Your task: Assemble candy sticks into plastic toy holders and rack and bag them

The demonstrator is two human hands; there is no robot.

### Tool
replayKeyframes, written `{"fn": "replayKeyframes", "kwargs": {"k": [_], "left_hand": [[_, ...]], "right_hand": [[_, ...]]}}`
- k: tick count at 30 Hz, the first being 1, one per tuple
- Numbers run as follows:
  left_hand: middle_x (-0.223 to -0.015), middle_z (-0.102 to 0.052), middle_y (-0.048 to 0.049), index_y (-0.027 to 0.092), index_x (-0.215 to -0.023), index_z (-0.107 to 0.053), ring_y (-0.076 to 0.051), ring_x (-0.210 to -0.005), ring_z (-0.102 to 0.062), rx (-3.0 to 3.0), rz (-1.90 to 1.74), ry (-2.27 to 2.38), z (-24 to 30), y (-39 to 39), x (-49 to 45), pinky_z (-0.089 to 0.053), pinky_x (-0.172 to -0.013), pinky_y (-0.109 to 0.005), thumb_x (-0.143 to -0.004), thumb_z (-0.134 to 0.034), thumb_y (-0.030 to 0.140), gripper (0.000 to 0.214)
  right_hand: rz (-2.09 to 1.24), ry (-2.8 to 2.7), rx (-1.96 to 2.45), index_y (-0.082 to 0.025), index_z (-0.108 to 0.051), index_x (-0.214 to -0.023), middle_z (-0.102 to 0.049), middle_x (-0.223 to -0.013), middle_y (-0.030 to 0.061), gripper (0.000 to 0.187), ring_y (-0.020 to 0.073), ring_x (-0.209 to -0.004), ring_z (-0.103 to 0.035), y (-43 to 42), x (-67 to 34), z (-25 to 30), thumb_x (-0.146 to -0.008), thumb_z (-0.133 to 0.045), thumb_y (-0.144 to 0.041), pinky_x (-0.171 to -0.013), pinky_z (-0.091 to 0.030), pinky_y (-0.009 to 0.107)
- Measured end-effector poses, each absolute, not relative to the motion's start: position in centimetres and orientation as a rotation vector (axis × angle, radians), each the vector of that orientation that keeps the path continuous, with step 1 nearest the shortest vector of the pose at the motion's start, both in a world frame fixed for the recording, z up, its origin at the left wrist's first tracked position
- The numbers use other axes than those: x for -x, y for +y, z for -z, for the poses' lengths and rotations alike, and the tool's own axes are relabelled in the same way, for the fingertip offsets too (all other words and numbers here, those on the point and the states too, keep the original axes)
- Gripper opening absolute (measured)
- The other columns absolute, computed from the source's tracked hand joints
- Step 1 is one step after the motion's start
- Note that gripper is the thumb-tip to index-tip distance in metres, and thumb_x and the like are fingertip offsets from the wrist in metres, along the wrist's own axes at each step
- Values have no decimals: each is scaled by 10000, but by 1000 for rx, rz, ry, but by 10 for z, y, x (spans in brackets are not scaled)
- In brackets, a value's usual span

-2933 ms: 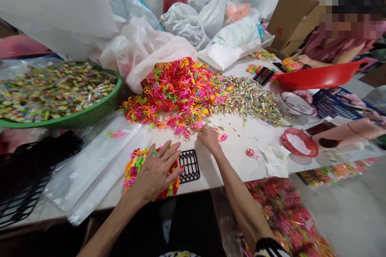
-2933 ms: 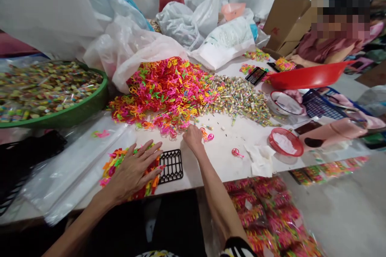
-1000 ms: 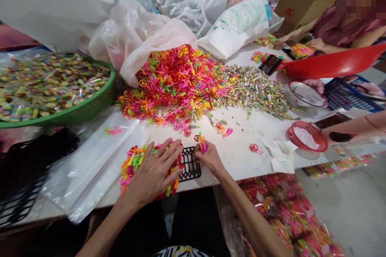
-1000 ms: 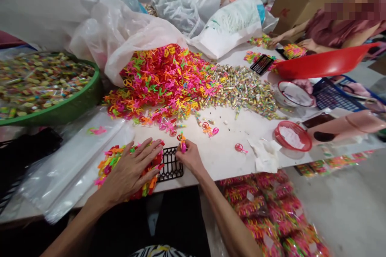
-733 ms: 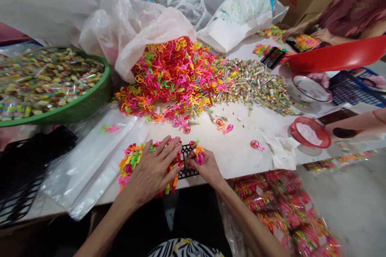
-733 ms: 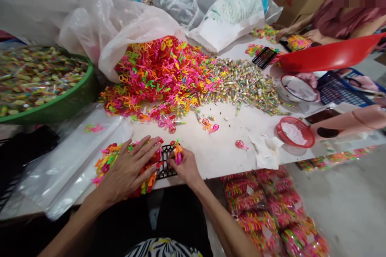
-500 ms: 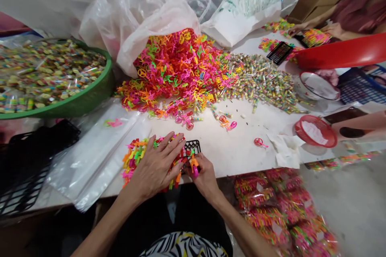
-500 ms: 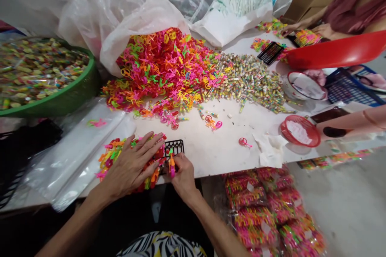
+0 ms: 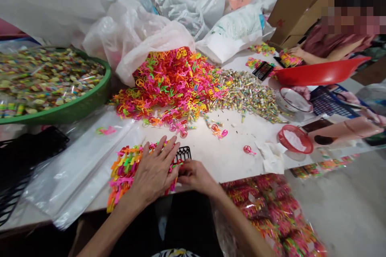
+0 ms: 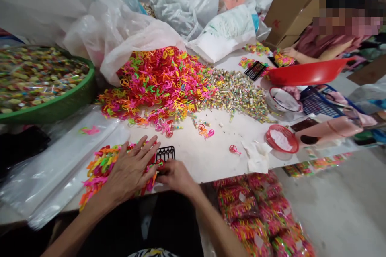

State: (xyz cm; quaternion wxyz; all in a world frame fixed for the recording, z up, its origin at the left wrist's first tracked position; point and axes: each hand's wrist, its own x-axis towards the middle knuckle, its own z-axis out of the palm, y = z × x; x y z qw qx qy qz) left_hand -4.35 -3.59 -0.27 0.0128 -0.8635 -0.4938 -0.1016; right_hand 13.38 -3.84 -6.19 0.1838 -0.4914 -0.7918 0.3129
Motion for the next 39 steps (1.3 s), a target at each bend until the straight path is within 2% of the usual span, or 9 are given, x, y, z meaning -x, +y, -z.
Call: {"fn": "replayKeyframes", "kwargs": {"k": [4,9,13,18,23,27,31,34,39], "left_hand": [[-1420,-323,-53,223,-1330,-364,-298,-1292,-288,2704,282,-1497,2,-36,47,-173,-1037,-548,-838,-380,450,543],[-1424,-316,-46,236,-1354,-315,-293,-1291,-290,2702,236,-1453,4,-34,51,-185,-1030,-543,-835,-348,526,595],[-1424,-315,-35,241,-1343,-336,-290,-1285,-302,2677,222,-1456,6,-35,51,-196,-1029,-533,-845,-338,518,570],[-1420,-326,-36,242,-1334,-351,-287,-1286,-302,2679,245,-1456,6,-35,51,-224,-1019,-535,-845,-349,510,558],[-1406,-356,-36,317,-1325,-356,-286,-1281,-315,2684,295,-1425,4,-34,50,-230,-1011,-544,-860,-380,421,477],[-1391,-385,-2,416,-1250,-431,-286,-1281,-317,2721,325,-1385,4,-34,51,-228,-1005,-553,-855,-421,362,399],[-1387,-392,-10,357,-1205,-504,-274,-1281,-318,2741,319,-1406,4,-34,53,-245,-1013,-521,-858,-419,303,362],[-1401,-369,-30,300,-1273,-440,-273,-1284,-313,2757,265,-1408,3,-34,53,-247,-1015,-521,-860,-394,270,416],[-1413,-345,-18,370,-1232,-471,-287,-1294,-294,2794,262,-1391,4,-33,56,-244,-1002,-547,-860,-406,299,384]], "right_hand": [[-468,-2073,1974,-157,-643,-903,-634,-847,50,193,162,-782,-578,52,-182,27,-795,-500,-230,-663,-403,241],[-329,-2028,2066,-163,-600,-981,-605,-1024,107,235,228,-936,-559,135,-182,18,-775,-492,-193,-704,-391,282],[-334,-2020,2134,-143,-552,-1041,-632,-924,125,340,250,-893,-579,145,-175,29,-705,-520,-102,-684,-391,296],[-296,-1955,2122,-185,-479,-1097,-631,-957,64,324,211,-898,-570,108,-196,32,-777,-440,-161,-671,-384,273],[-514,-2066,1843,-195,-435,-1104,-648,-845,6,298,165,-775,-596,39,-183,43,-812,-453,-248,-630,-379,238],[-452,-2337,1952,-178,-514,-974,-636,-919,75,182,200,-774,-610,8,-168,42,-812,-456,-237,-610,-374,267],[-428,-2438,2039,-151,-563,-808,-634,-875,120,115,231,-777,-609,13,-171,35,-781,-454,-175,-625,-381,295],[-570,-2195,1921,-163,-547,-787,-631,-827,75,86,193,-748,-590,17,-168,41,-744,-492,-213,-625,-392,273],[-1228,-1387,1454,-186,-482,-732,-543,-643,-38,156,103,-538,-492,12,-136,62,-606,-558,-236,-492,-392,208]]}}
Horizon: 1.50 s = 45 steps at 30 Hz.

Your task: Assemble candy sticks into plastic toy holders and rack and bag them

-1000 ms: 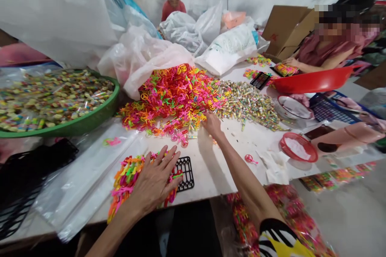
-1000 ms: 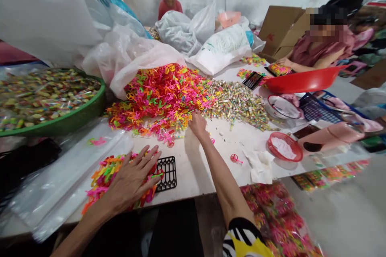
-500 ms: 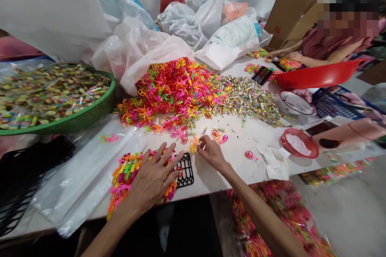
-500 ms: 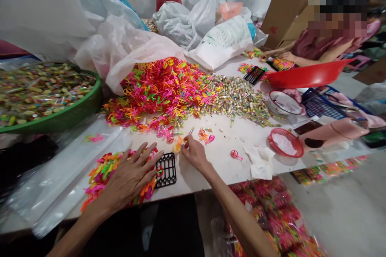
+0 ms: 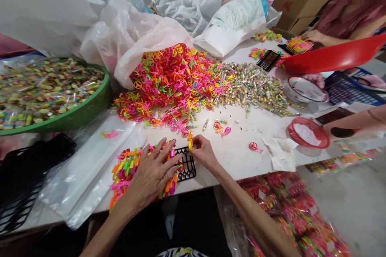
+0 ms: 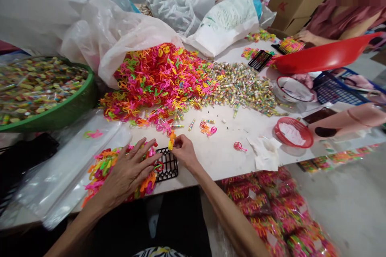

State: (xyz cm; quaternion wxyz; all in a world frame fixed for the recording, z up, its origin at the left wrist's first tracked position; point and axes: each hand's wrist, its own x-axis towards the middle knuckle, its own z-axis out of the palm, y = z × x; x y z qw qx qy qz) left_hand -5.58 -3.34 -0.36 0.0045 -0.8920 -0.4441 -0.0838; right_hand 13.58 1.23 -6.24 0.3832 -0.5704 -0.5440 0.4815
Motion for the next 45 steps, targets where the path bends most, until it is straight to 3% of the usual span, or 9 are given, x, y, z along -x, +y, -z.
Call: {"fn": "replayKeyframes", "kwargs": {"k": [6,11,18,23,30,32,36,42,45], "left_hand": [[-1418,-334,-43,279,-1289,-416,-259,-1316,-251,2832,318,-1500,2,-35,59,-222,-1037,-513,-854,-411,387,447],[-1435,-292,-72,185,-1391,-208,-250,-1332,-206,2827,273,-1534,-3,-36,54,-170,-1060,-505,-866,-367,413,594],[-1418,-331,-9,322,-1355,-286,-280,-1302,-274,2821,217,-1432,-5,-37,48,-122,-1044,-571,-860,-383,418,514],[-1430,-294,-95,176,-1393,-201,-270,-1306,-270,2752,239,-1464,-7,-39,50,-156,-1058,-527,-852,-348,489,642],[-1427,-278,-153,93,-1397,-154,-268,-1315,-251,2762,253,-1531,-5,-37,51,-171,-1062,-501,-844,-330,522,721],[-1436,-265,-132,119,-1396,-176,-282,-1318,-236,2776,259,-1543,-5,-37,49,-143,-1059,-532,-838,-341,527,711],[-1426,-316,-21,298,-1337,-338,-312,-1302,-261,2837,277,-1502,-8,-36,46,-117,-1036,-597,-833,-380,502,546],[-1373,-411,-6,346,-1233,-478,-306,-1262,-338,2761,347,-1523,-9,-36,54,-195,-1014,-593,-821,-446,443,425],[-1373,-412,-10,344,-1210,-502,-316,-1258,-340,2682,339,-1599,-9,-36,60,-222,-990,-607,-830,-425,443,400]], "right_hand": [[-1440,-1265,1286,-202,-468,-751,-525,-641,-53,143,96,-507,-496,5,-107,67,-621,-525,-209,-465,-405,198],[-1037,-1772,1350,-191,-482,-818,-553,-716,-7,151,131,-610,-523,0,-109,67,-675,-460,-146,-568,-411,231],[-810,-2176,1370,-179,-521,-829,-562,-742,12,125,144,-657,-520,6,-111,60,-732,-456,-131,-610,-388,232],[-779,-2213,1371,-181,-561,-716,-541,-801,20,89,136,-717,-522,10,-110,58,-764,-486,-173,-613,-368,217],[-697,-2436,1511,-186,-576,-827,-558,-863,39,126,138,-676,-533,10,-107,58,-783,-460,-166,-575,-350,230],[-650,-2510,1506,-178,-569,-921,-565,-936,67,169,153,-706,-548,8,-106,59,-806,-445,-184,-594,-363,243],[-630,-2531,1456,-172,-532,-1065,-553,-1063,102,262,178,-788,-567,-3,-104,62,-850,-433,-285,-612,-384,256],[-667,-2481,1527,-186,-605,-942,-614,-942,53,190,164,-778,-578,28,-118,45,-781,-503,-194,-652,-406,239],[-457,-2406,1772,-168,-612,-923,-582,-1061,108,195,201,-872,-583,66,-125,30,-794,-468,-150,-702,-408,274]]}}
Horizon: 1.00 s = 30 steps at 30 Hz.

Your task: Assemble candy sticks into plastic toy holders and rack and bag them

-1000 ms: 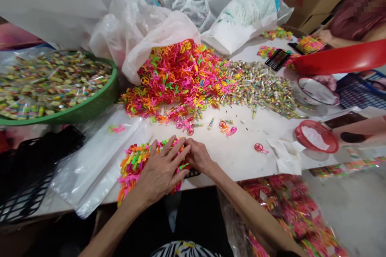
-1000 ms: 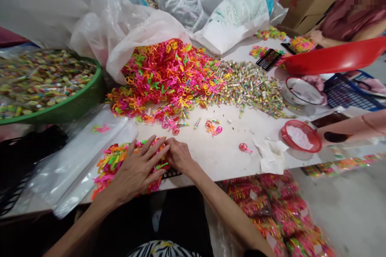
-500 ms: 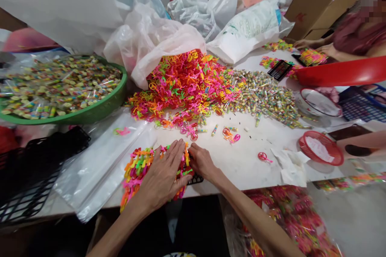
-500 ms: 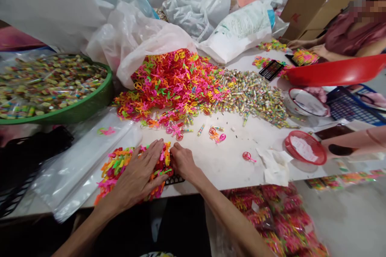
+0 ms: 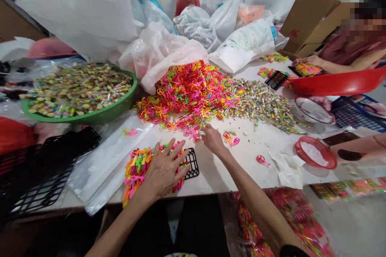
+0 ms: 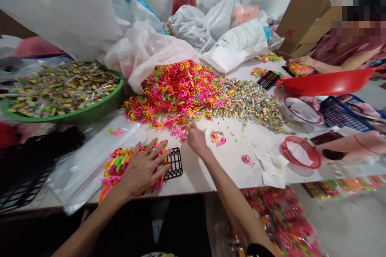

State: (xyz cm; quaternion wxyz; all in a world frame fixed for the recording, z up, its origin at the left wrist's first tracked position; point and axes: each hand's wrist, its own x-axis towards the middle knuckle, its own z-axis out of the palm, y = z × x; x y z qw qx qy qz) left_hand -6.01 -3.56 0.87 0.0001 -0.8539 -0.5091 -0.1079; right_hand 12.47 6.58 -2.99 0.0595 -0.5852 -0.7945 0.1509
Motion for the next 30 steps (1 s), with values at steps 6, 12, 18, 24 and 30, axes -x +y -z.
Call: {"fn": "replayKeyframes", "kwargs": {"k": [6,12,18,24,30], "left_hand": [[-1377,-408,-15,342,-1204,-507,-315,-1260,-333,2647,317,-1602,-9,-33,66,-254,-961,-608,-865,-361,432,380],[-1353,-438,38,396,-1222,-463,-256,-1303,-277,2857,376,-1348,-3,-34,76,-117,-1030,-585,-883,-368,306,363],[-1302,-502,-28,269,-1224,-487,-230,-1287,-315,2914,339,-1364,-2,-31,75,-113,-1059,-534,-895,-325,266,367],[-1303,-501,-21,273,-1122,-557,-228,-1273,-337,2905,404,-1324,-11,-32,68,-134,-1053,-527,-861,-378,199,324],[-1116,-626,-14,228,-875,-630,-223,-1127,-479,2972,511,-1314,-27,-29,53,-42,-1062,-556,-834,-427,215,208]], "right_hand": [[-449,-2372,1838,-154,-602,-839,-613,-955,119,148,223,-883,-589,72,-130,25,-760,-480,-132,-721,-404,295],[-1136,-1893,1571,-179,-517,-764,-577,-657,-29,103,109,-567,-531,2,-134,50,-664,-508,-158,-519,-411,200],[-1525,-1168,1294,-199,-489,-714,-524,-590,-53,144,114,-504,-489,-40,-106,72,-616,-587,-237,-503,-444,241],[-1219,-1316,1316,-179,-521,-653,-512,-614,-36,40,108,-569,-438,-53,-85,73,-666,-542,-211,-541,-384,218],[-1275,-1215,1300,-165,-496,-606,-460,-558,-51,92,90,-528,-381,-50,-87,64,-639,-559,-224,-490,-338,203]]}}
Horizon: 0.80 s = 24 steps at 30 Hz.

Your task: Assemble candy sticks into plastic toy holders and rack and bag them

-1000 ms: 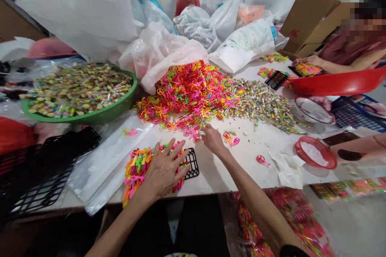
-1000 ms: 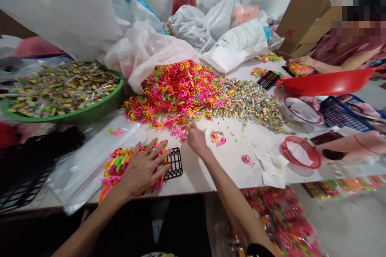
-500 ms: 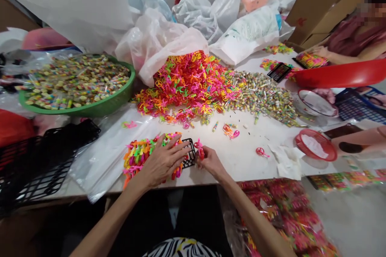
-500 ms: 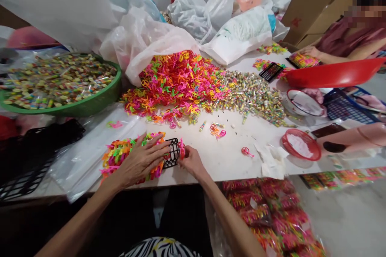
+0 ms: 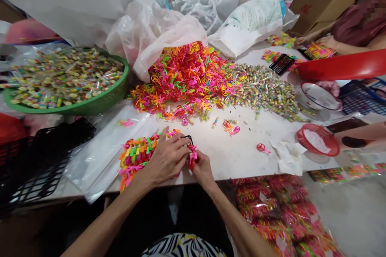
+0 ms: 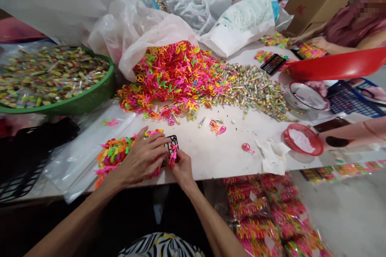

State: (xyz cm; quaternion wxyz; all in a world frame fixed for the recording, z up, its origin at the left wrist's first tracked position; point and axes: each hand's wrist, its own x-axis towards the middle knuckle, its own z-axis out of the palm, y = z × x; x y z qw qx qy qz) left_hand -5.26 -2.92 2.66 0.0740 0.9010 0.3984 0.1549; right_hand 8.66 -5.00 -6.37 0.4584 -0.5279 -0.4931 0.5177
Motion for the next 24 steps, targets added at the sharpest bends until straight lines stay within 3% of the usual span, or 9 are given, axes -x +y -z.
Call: {"fn": "replayKeyframes", "kwargs": {"k": [6,8,10,12,15,19,24], "left_hand": [[-751,-632,-9,206,-718,-607,-194,-873,-546,-2829,-182,1005,-8,-26,50,-65,-1058,-548,-820,-417,197,216],[-706,-616,-8,206,-804,-614,-186,-804,-550,-2863,-110,988,-3,-25,50,-77,-1049,-555,-824,-412,204,202],[-784,-646,-20,218,-1010,-590,-195,-871,-558,-2870,-116,944,-5,-24,51,-81,-1048,-548,-836,-403,217,255],[-1022,-647,-48,241,-1191,-497,-218,-1057,-512,-2862,-172,926,-11,-24,55,-72,-1053,-535,-855,-386,252,354],[-1318,-482,-43,273,-1290,-397,-215,-1241,-373,-2820,-286,1058,-21,-25,66,-80,-1061,-506,-882,-330,248,415],[-1322,-479,-55,240,-1264,-442,-225,-1250,-374,-2743,-369,1425,-16,-23,79,-140,-1043,-514,-894,-308,252,393],[-1374,-411,-54,213,-1280,-427,-227,-1296,-299,-2774,-288,1452,3,-20,82,-201,-1038,-487,-898,-303,284,408]], "right_hand": [[-1341,-941,1388,-159,-516,-645,-476,-553,-53,133,86,-515,-384,-51,-103,69,-598,-622,-224,-491,-346,210],[-1353,-947,1364,-162,-508,-637,-473,-548,-55,132,85,-515,-385,-52,-106,70,-597,-623,-214,-493,-346,210],[-1364,-961,1333,-168,-502,-629,-477,-548,-55,130,88,-517,-392,-52,-107,69,-602,-618,-220,-496,-353,211],[-1362,-969,1309,-169,-513,-644,-495,-564,-52,123,92,-526,-407,-53,-105,66,-605,-613,-228,-510,-369,214],[-1375,-986,1297,-164,-531,-665,-506,-578,-49,115,96,-537,-426,-52,-96,63,-606,-606,-228,-525,-384,216],[-1355,-1130,1314,-165,-527,-624,-500,-570,-44,72,100,-531,-433,-49,-81,67,-615,-572,-220,-511,-377,211],[-1081,-1538,1339,-173,-527,-637,-523,-613,-17,57,114,-567,-452,-42,-79,73,-682,-501,-192,-543,-361,214]]}}
